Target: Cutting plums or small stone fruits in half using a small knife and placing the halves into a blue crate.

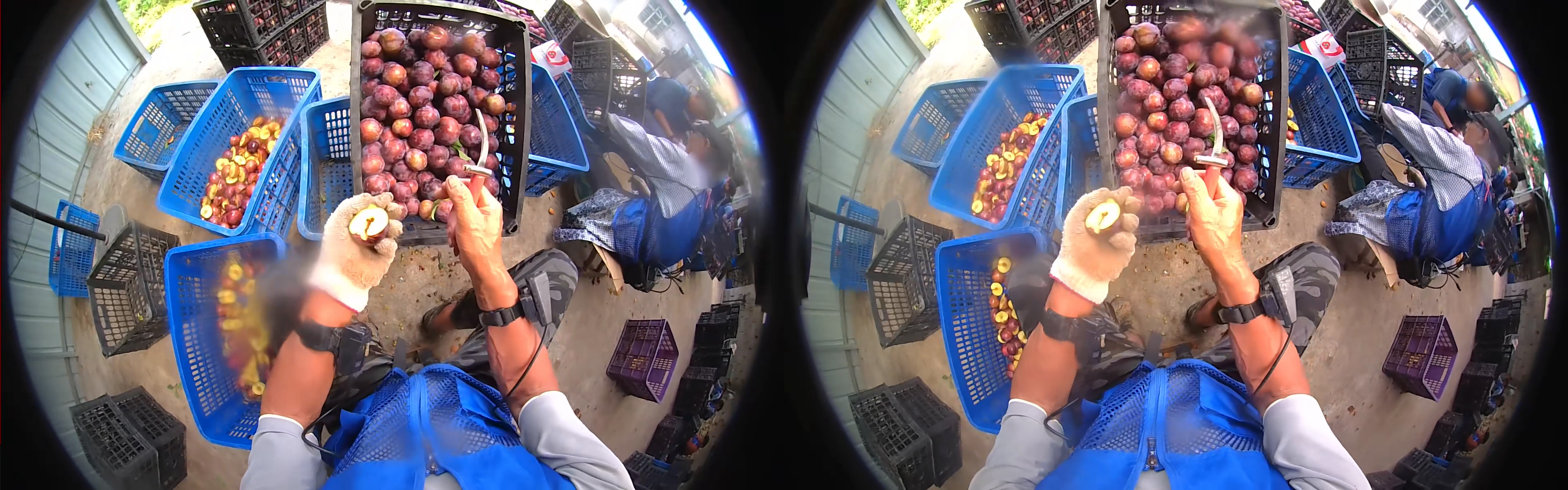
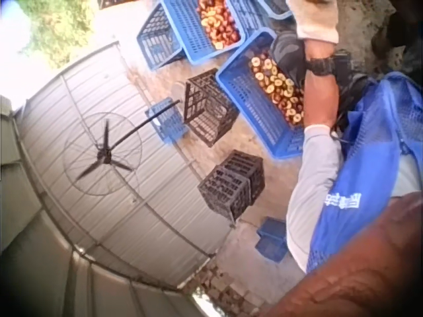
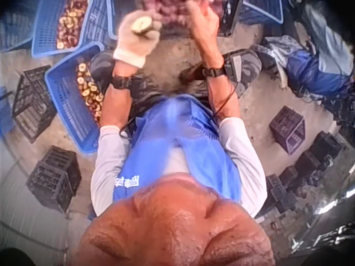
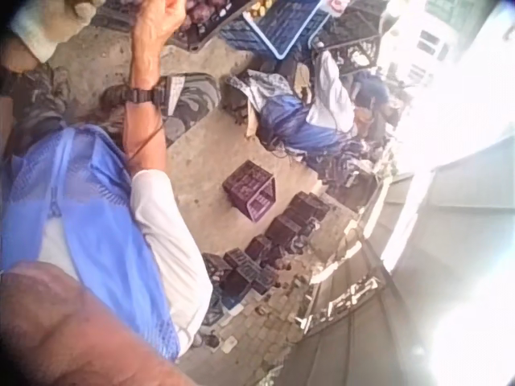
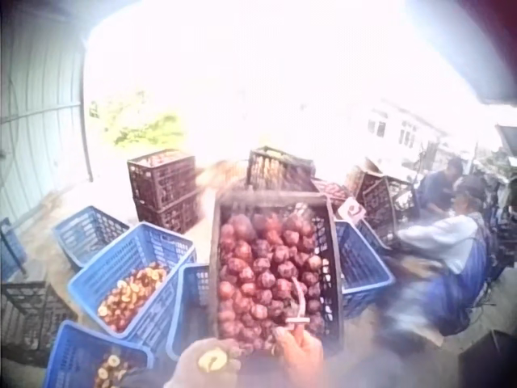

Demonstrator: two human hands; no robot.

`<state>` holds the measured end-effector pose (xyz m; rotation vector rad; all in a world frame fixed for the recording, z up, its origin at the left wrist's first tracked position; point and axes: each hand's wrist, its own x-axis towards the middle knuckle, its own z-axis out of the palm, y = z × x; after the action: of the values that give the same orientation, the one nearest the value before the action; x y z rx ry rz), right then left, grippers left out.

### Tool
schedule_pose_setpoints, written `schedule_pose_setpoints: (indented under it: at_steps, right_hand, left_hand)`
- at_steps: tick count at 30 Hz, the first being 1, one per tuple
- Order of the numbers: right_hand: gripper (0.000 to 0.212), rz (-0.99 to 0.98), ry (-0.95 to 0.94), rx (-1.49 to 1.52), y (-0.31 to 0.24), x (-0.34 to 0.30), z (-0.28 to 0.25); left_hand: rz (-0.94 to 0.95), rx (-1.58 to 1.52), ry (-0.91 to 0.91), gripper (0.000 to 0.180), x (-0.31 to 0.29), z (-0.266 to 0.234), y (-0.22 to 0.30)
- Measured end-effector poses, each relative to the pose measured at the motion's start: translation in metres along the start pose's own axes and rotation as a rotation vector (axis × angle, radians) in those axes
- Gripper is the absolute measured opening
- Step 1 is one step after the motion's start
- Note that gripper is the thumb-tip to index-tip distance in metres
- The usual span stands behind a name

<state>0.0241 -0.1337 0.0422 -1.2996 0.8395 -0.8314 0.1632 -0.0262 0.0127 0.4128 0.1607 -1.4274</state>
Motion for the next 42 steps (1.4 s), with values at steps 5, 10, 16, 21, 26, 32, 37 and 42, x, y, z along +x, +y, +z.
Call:
schedule_pose_setpoints:
  at_steps: [5, 10, 16, 21, 26, 32, 37, 42]
  right_hand:
    - [0.026, 0.014, 0.001, -0.068, 0.045, 0.015, 0.009]
    - [0.022, -0.294, 0.062, -0.75, 0.061, 0.074, -0.008]
    - [0.032, -0.56, -0.124, -1.4, 0.09, 0.114, 0.011]
    - [0.029, -0.392, -0.22, -0.943, 0.065, 0.122, -0.017]
    - [0.028, 0.205, -0.372, -0.094, 0.017, 0.045, -0.016]
    - [0.024, -0.352, -0.098, -0.473, 0.011, 0.009, -0.014]
    - [0.019, -0.218, -0.35, -0.45, -0.009, -0.01, -0.023]
    - [0.016, -0.521, -0.399, -0.596, -0.011, -0.009, -0.014]
  left_hand:
    - [0.071, -0.388, -0.148, 0.028, 0.013, 0.011, 0.037]
    - [0.925, -0.059, 0.316, 0.052, -0.014, 0.043, 0.118]
    - [0.71, 0.436, 0.183, 0.036, -0.032, 0.04, 0.03]
    - [0.354, 0.75, 0.252, 0.041, 0.006, 0.011, -0.017]
    - [0.163, 0.516, 0.202, 0.05, 0.019, 0.016, -0.026]
    - [0.155, 0.283, 0.197, 0.023, 0.029, 0.024, -0.027]
    - [0.16, 0.295, 0.212, 0.026, 0.027, 0.036, -0.028]
    - [0.157, 0.335, 0.092, 0.026, 0.035, 0.024, -0.032]
